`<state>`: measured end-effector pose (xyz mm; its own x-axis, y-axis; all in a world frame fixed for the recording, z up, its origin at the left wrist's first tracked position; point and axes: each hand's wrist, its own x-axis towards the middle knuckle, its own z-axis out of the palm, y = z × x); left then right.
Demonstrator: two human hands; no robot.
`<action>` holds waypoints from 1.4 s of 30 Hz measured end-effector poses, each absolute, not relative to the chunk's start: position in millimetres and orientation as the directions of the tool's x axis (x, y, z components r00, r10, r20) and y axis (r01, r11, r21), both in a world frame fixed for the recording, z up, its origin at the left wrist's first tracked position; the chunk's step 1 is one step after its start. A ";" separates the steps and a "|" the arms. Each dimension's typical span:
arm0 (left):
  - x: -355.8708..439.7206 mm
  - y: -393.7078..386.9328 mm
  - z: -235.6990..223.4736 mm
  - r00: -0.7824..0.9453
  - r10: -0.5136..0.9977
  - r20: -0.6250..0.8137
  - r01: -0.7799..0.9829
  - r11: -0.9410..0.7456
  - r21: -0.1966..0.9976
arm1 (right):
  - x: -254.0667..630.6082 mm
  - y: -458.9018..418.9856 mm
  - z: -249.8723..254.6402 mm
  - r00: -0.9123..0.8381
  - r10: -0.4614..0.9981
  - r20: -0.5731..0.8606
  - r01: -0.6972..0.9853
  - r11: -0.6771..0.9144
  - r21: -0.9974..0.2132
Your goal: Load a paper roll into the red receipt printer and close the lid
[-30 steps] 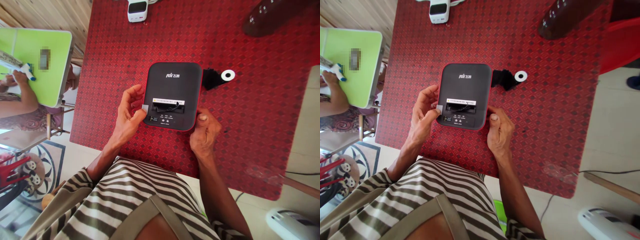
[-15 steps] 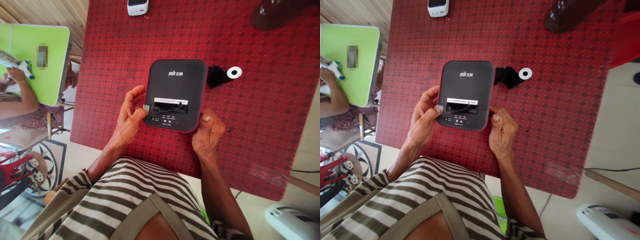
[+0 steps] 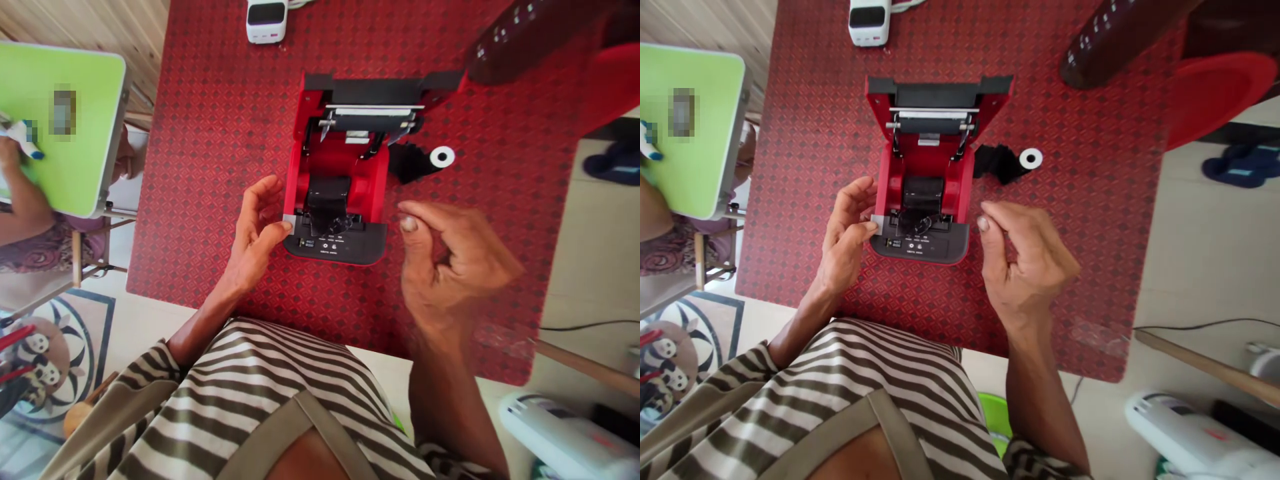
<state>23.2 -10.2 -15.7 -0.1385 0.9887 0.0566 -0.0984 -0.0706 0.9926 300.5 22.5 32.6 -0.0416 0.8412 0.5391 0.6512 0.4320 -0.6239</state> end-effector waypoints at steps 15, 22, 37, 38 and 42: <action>37.8 -16.7 -19.8 -0.219 0.968 0.120 -0.070 -0.139 0.988 | 239.4 105.8 51.9 -0.666 0.740 0.094 0.703 0.665 -0.250; 36.7 -16.5 -12.9 -0.190 0.978 0.088 -0.091 -0.106 0.990 | 229.7 114.1 29.1 -0.631 0.756 0.174 0.715 0.653 -0.250; 32.9 -16.2 -7.8 -0.175 0.984 0.033 -0.103 -0.052 0.993 | 247.3 90.7 87.4 -0.606 0.779 0.162 0.710 0.621 -0.332; 32.5 -16.4 -7.7 -0.175 0.984 0.029 -0.100 -0.047 0.994 | 250.6 83.1 99.0 -0.588 0.789 0.177 0.720 0.611 -0.329; 32.9 -16.7 -7.0 -0.158 0.987 0.017 -0.109 -0.034 0.993 | 278.3 56.9 133.1 -0.418 0.871 0.258 0.719 0.491 -0.492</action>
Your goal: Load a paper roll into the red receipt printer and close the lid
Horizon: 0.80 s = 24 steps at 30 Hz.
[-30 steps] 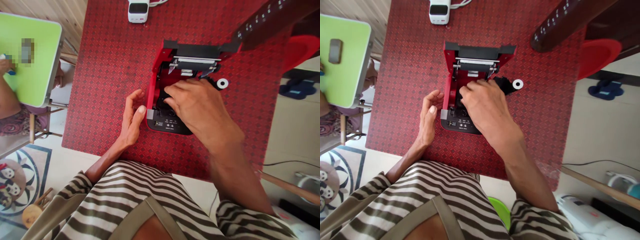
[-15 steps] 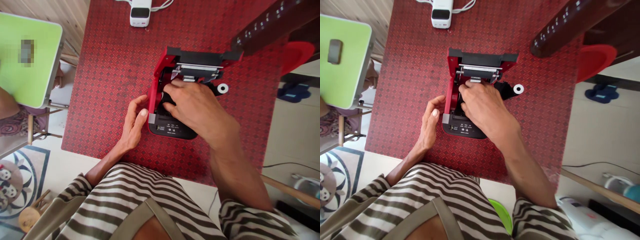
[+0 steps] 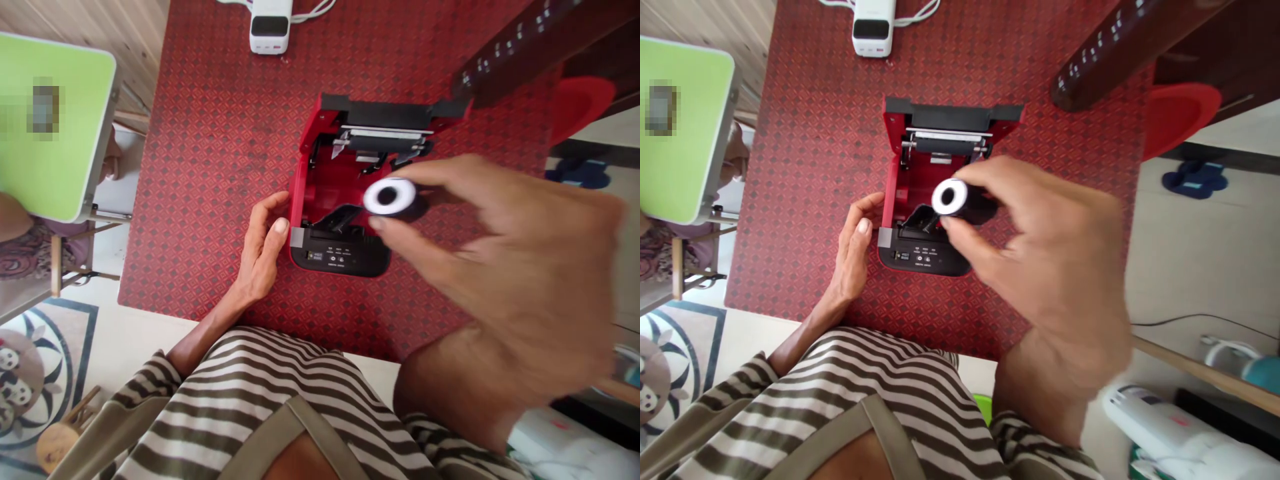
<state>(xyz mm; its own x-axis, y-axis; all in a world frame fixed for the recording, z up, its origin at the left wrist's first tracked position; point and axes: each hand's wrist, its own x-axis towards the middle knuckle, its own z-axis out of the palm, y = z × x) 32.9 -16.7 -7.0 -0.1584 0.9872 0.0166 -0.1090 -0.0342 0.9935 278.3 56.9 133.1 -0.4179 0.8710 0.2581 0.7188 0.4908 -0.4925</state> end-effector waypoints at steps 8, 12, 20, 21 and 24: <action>37.4 -15.2 -10.4 -0.244 0.970 0.024 -0.068 -0.041 0.997 | 344.8 53.8 9.9 0.222 0.908 0.355 0.433 0.234 -0.871; 35.0 -13.5 -14.1 -0.241 0.970 0.021 -0.085 -0.043 0.995 | 342.2 46.6 -37.1 0.236 0.951 0.201 0.361 0.106 -0.926; 34.2 -11.5 -15.4 -0.232 0.971 0.056 -0.048 -0.069 0.997 | 339.3 33.6 -25.1 0.135 0.991 0.011 0.287 -0.029 -0.958; 34.4 -11.4 -15.1 -0.234 0.970 0.063 -0.041 -0.075 0.996 | 343.3 32.5 -20.5 0.125 0.992 -0.003 0.281 -0.038 -0.959; 34.5 -11.3 -14.9 -0.229 0.970 0.077 -0.018 -0.083 0.996 | 359.1 34.5 -5.3 0.123 0.992 0.000 0.267 -0.033 -0.963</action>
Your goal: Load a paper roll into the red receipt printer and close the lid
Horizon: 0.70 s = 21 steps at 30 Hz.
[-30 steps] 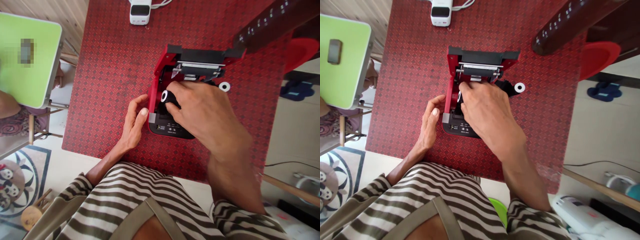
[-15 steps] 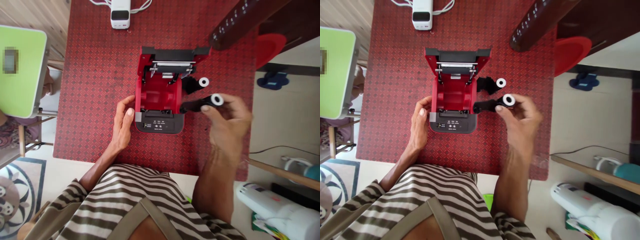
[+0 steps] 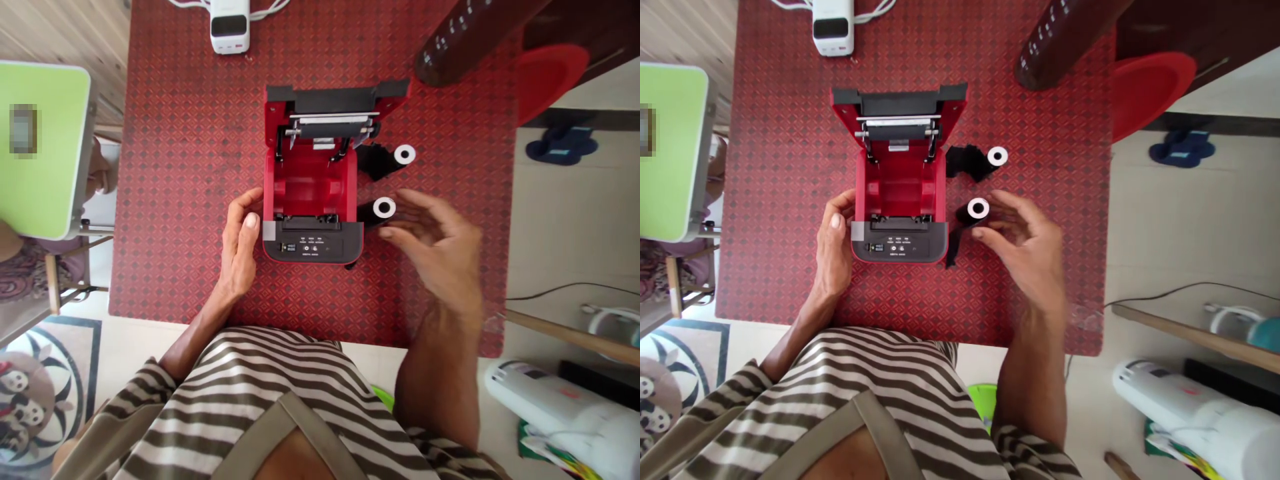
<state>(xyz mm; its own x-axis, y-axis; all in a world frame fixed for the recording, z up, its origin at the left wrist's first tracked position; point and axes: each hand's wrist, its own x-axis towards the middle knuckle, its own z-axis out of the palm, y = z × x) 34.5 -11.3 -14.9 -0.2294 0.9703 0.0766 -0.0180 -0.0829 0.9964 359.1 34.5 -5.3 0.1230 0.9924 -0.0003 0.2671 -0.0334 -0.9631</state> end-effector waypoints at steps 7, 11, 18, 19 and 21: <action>32.6 -12.4 -19.9 -0.212 0.973 0.085 0.016 -0.083 0.996 | 379.5 97.3 -14.8 0.205 0.956 0.212 0.442 0.102 -0.891; 31.6 -13.4 -19.5 -0.211 0.975 0.071 0.005 -0.071 0.997 | 366.9 130.0 -35.8 0.075 0.988 0.137 0.471 0.086 -0.878; 33.0 -12.6 -18.1 -0.226 0.973 0.043 -0.028 -0.051 0.998 | 361.6 126.6 -21.5 0.080 0.976 0.204 0.511 0.136 -0.849; 33.3 -12.4 -19.1 -0.229 0.973 0.043 -0.033 -0.052 0.998 | 369.1 124.6 -16.0 0.083 0.966 0.246 0.517 0.170 -0.839; 33.6 -11.8 -21.1 -0.227 0.973 0.044 -0.036 -0.054 0.998 | 390.7 119.7 -2.4 0.020 0.946 0.324 0.563 0.258 -0.785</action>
